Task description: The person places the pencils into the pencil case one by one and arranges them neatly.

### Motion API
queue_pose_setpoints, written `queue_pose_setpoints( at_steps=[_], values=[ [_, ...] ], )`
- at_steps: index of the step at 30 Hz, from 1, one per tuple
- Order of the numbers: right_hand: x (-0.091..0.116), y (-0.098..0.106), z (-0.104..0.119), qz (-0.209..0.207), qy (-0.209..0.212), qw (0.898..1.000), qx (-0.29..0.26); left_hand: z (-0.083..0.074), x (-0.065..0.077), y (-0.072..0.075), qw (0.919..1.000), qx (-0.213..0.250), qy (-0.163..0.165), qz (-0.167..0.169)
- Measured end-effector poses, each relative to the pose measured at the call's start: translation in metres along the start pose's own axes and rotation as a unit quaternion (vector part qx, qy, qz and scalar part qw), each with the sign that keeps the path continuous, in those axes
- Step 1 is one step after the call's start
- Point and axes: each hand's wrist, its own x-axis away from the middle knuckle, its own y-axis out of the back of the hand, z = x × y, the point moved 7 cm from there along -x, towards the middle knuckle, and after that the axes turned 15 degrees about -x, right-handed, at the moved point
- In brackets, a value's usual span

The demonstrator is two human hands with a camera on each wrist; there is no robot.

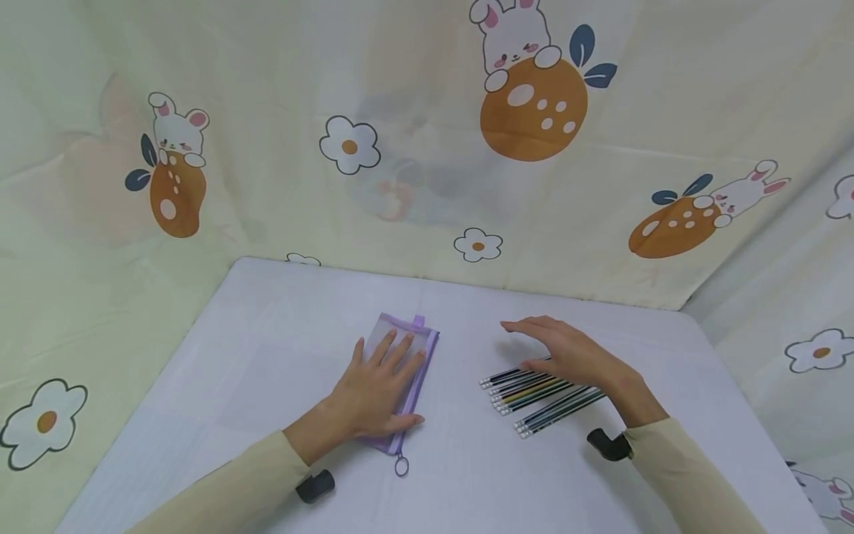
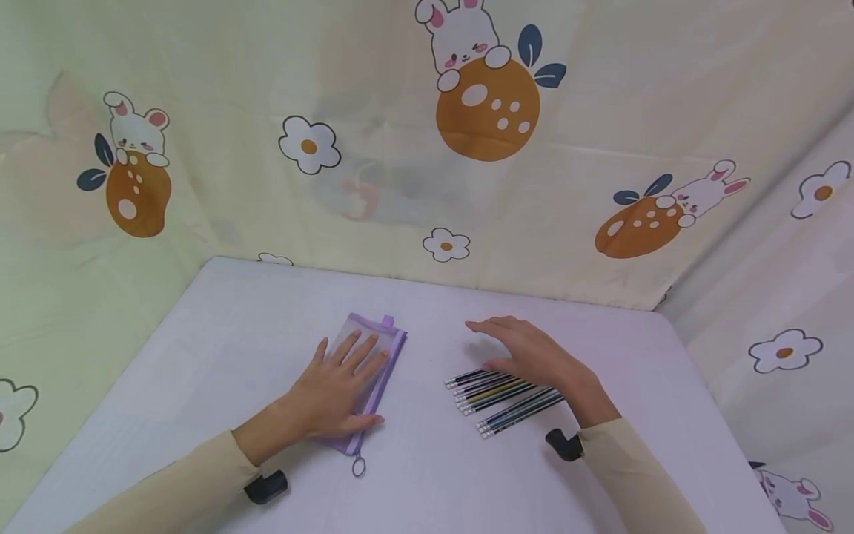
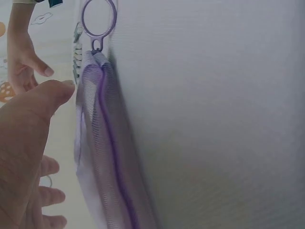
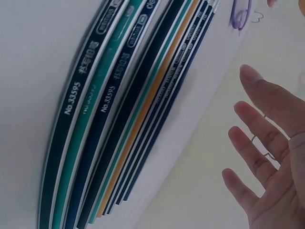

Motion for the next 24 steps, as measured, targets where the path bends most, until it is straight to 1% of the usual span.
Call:
queue_pose_setpoints(
  at_steps=[5,9,16,21,24],
  values=[
    [-0.004,-0.005,-0.006,0.012,-0.004,1.000,-0.007,-0.001,-0.001,-0.004,0.9995,0.021,0.008,0.024],
    [-0.007,-0.006,-0.008,0.021,0.000,1.000,-0.003,-0.001,-0.001,-0.007,0.9985,0.038,0.017,0.035],
    [-0.011,-0.014,-0.016,0.057,-0.017,0.998,-0.001,-0.004,-0.001,-0.010,0.9973,0.059,0.021,0.037],
    [-0.013,-0.019,-0.019,0.074,-0.021,0.997,0.000,-0.006,-0.001,-0.012,0.9976,0.058,0.022,0.031],
    [-0.014,-0.021,-0.021,0.080,-0.028,0.996,0.002,-0.007,-0.001,-0.015,0.9974,0.058,0.024,0.035]
  ],
)
